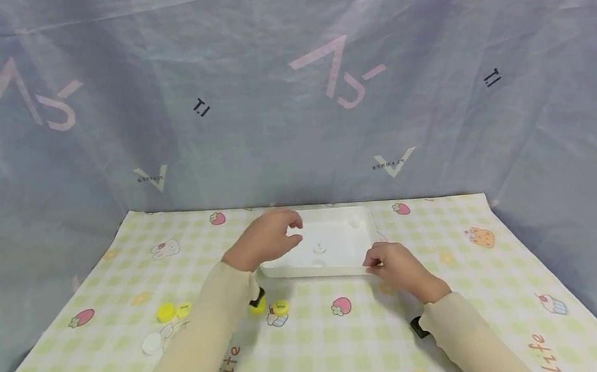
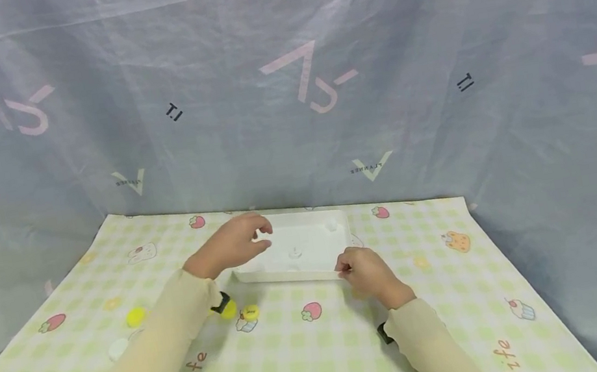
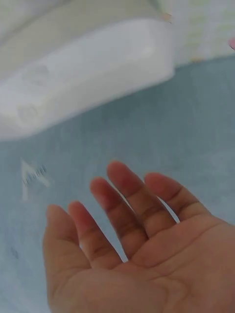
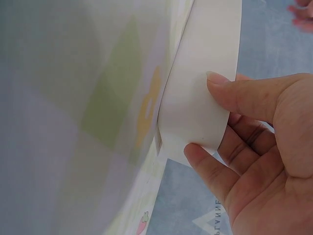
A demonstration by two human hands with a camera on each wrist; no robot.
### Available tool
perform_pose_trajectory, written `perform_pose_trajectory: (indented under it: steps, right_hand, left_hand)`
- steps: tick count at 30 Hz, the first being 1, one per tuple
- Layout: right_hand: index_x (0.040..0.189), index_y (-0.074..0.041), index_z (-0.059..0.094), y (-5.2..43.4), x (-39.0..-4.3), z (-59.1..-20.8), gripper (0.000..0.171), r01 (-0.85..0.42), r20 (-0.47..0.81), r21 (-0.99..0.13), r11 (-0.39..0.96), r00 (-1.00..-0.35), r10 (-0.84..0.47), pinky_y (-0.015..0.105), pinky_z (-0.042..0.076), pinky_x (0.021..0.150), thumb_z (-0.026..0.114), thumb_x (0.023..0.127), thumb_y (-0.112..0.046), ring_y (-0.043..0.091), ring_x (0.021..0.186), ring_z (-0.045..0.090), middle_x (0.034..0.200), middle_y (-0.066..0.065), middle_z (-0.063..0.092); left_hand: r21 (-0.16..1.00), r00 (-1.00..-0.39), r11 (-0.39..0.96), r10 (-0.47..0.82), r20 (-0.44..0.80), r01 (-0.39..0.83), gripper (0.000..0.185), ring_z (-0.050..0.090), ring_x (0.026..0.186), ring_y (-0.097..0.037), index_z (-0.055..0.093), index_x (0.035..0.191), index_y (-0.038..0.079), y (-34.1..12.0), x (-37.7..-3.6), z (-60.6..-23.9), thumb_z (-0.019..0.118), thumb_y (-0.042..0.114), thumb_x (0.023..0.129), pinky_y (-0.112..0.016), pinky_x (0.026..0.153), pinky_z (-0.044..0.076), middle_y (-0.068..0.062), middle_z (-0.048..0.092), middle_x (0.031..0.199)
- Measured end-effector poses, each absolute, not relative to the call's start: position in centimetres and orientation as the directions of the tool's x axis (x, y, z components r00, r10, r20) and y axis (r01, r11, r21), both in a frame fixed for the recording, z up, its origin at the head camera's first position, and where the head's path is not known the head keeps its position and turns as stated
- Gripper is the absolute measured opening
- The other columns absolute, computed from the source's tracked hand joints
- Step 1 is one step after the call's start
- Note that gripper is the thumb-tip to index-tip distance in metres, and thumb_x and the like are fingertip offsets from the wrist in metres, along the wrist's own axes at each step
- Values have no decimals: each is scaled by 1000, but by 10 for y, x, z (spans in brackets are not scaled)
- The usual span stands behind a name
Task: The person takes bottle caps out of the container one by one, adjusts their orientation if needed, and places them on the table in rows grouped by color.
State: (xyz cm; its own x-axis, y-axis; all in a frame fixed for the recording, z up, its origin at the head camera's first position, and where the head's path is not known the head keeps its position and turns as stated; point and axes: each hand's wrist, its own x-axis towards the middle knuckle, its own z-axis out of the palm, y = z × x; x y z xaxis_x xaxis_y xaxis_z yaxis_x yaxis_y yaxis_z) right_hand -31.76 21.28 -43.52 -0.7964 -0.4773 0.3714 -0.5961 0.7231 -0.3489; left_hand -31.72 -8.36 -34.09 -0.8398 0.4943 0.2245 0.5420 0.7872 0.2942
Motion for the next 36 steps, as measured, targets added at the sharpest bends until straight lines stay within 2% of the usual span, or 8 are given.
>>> perform_pose_trajectory:
  steps: [8, 12, 16, 20, 24, 31, 36]
  right_hand:
    - [80, -10, 75, 210, -320, -437, 11, -595, 358, -355, 721, -799, -483, 30, 54, 70, 77, 82, 1, 12, 74, 63, 77, -6, 64]
    - [78, -11, 74, 210, -319, -439, 12, -588, 346, -359, 725, -805, -482, 30, 53, 69, 77, 82, 0, 10, 73, 61, 77, -6, 63]
    - [77, -12, 74, 210, -318, -439, 15, -595, 350, -360, 718, -800, -487, 29, 52, 69, 77, 82, 1, 10, 72, 60, 76, -6, 63]
    - [76, -13, 73, 210, -318, -439, 16, -608, 368, -348, 713, -788, -493, 28, 52, 68, 78, 82, 1, 9, 71, 60, 75, -6, 63]
    - [76, -13, 73, 210, -318, -438, 16, -613, 375, -343, 712, -784, -495, 28, 52, 67, 78, 81, 1, 9, 71, 60, 75, -6, 62]
    - [76, -12, 73, 213, -319, -435, 16, -598, 354, -354, 719, -798, -488, 28, 52, 68, 78, 82, 2, 9, 72, 60, 75, -7, 62]
    - [76, -13, 73, 215, -319, -434, 16, -589, 353, -359, 724, -804, -479, 28, 52, 68, 78, 82, 2, 9, 72, 60, 75, -7, 62]
  left_hand:
    - [313, -875, 819, 469, 119, 481, 25, 61, 99, -19, 68, 118, 9, -54, -357, -373, 67, 16, 94, -37, 91, 49, -10, 65, 118]
    - [320, -885, 830, 459, 74, 457, 31, 60, 92, -18, 67, 124, 8, -43, -364, -388, 67, 16, 94, -37, 89, 49, -10, 64, 119]
    - [317, -886, 835, 463, 42, 451, 36, 60, 98, -21, 65, 129, 6, -35, -366, -396, 67, 16, 94, -39, 95, 48, -12, 63, 123]
    - [314, -885, 837, 465, 24, 449, 34, 60, 113, -24, 67, 127, 7, -30, -367, -403, 66, 15, 94, -40, 100, 46, -9, 65, 126]
    - [324, -889, 839, 457, 16, 437, 31, 59, 120, -25, 70, 123, 8, -27, -368, -410, 68, 15, 93, -39, 102, 45, -5, 67, 125]
    - [298, -887, 841, 458, 52, 452, 30, 61, 115, -24, 72, 118, 8, -22, -370, -418, 73, 12, 89, -38, 101, 46, -5, 70, 119]
    - [290, -883, 837, 462, 79, 464, 26, 64, 109, -23, 74, 115, 7, -18, -372, -420, 70, 10, 89, -37, 98, 48, -6, 72, 114]
